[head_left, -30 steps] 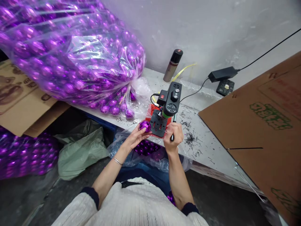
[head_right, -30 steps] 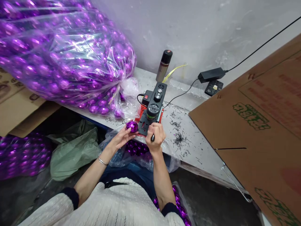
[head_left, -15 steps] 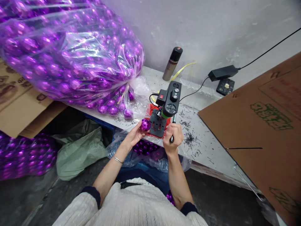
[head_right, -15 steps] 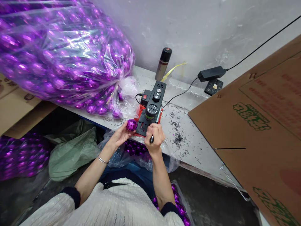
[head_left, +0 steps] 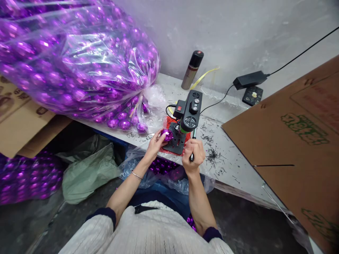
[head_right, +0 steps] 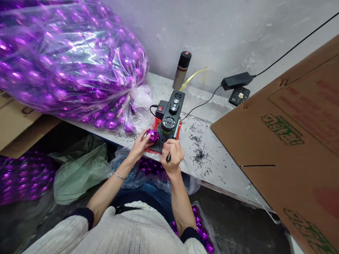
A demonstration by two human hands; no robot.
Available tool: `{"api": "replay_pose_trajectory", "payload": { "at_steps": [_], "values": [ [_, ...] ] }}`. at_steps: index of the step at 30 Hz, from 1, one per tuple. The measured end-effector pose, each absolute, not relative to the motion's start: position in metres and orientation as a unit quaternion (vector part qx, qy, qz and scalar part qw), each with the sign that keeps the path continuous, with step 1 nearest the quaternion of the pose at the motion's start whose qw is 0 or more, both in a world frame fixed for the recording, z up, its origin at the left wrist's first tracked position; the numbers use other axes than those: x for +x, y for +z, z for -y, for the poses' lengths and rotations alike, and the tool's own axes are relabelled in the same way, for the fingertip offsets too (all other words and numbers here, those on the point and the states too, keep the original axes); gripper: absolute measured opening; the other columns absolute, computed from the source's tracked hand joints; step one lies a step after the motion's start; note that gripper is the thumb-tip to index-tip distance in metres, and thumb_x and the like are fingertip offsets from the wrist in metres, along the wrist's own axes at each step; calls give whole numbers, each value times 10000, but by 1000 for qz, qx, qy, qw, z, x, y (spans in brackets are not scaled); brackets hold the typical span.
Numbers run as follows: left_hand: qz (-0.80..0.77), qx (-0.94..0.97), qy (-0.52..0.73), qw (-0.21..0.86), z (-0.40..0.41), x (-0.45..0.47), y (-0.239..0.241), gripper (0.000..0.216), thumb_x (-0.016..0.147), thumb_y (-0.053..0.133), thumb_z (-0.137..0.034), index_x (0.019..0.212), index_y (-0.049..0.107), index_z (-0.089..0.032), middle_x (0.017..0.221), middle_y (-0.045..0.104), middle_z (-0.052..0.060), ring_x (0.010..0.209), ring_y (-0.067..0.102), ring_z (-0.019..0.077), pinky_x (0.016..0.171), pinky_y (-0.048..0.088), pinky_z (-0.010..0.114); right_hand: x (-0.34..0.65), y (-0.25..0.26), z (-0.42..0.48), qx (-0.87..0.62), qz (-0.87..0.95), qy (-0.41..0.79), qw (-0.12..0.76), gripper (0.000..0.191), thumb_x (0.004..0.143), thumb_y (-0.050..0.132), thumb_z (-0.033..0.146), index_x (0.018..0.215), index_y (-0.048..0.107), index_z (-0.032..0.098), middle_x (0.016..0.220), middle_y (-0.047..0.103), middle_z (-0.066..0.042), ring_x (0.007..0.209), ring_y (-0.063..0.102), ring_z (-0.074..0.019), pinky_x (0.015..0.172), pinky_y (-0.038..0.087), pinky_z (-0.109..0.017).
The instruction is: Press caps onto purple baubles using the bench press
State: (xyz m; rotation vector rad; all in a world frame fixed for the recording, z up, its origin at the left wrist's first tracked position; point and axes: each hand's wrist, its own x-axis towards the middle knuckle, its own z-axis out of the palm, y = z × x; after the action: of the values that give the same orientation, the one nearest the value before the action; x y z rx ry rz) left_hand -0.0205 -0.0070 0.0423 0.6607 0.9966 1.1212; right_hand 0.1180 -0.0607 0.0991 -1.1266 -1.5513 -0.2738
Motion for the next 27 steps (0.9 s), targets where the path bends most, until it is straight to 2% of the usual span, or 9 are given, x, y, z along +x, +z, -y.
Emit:
{"api": "replay_pose_trajectory", "payload": {
  "at_steps": [3, 10, 15, 22, 27],
  "values": [
    [-465, 372, 521, 612, 7, -13, 34, 495, 768, 802, -279, 1226, 626, -209, 1186, 692, 66, 1126, 652, 214, 1011, 499, 322, 118, 99, 61, -481, 661, -116, 564, 207, 911, 464, 72, 766, 508, 214, 742, 581, -13, 705, 573, -128, 652, 449, -265],
    [-493, 507, 489, 511, 12, -5, 30, 517, 715, 835, -311, 1187, 647, -220, 1285, 640, 96, 1264, 546, 297, 1151, 352, 420, 119, 98, 62, -483, 663, -114, 561, 196, 915, 465, 93, 775, 527, 216, 750, 600, -15, 703, 588, -136, 657, 459, -273],
    [-474, 522, 483, 519, 10, -2, 31, 497, 705, 835, -300, 1158, 644, -231, 1276, 632, 99, 1266, 522, 307, 1165, 315, 437, 118, 98, 62, -484, 659, -110, 565, 202, 920, 456, 95, 779, 532, 218, 754, 603, -15, 708, 589, -139, 670, 460, -281],
    [-451, 606, 465, 462, 10, -1, 29, 453, 703, 824, -271, 1125, 667, -217, 1269, 626, 123, 1275, 502, 322, 1160, 311, 456, 120, 97, 62, -484, 662, -111, 561, 191, 919, 468, 93, 784, 528, 215, 750, 599, -17, 721, 593, -139, 667, 466, -275],
    [-441, 604, 465, 474, 6, 1, 25, 498, 703, 828, -318, 1165, 666, -228, 1300, 627, 117, 1275, 510, 317, 1156, 318, 457, 120, 97, 63, -489, 663, -113, 556, 187, 917, 467, 100, 790, 544, 214, 762, 616, -23, 719, 602, -142, 666, 468, -277]
  ]
}}
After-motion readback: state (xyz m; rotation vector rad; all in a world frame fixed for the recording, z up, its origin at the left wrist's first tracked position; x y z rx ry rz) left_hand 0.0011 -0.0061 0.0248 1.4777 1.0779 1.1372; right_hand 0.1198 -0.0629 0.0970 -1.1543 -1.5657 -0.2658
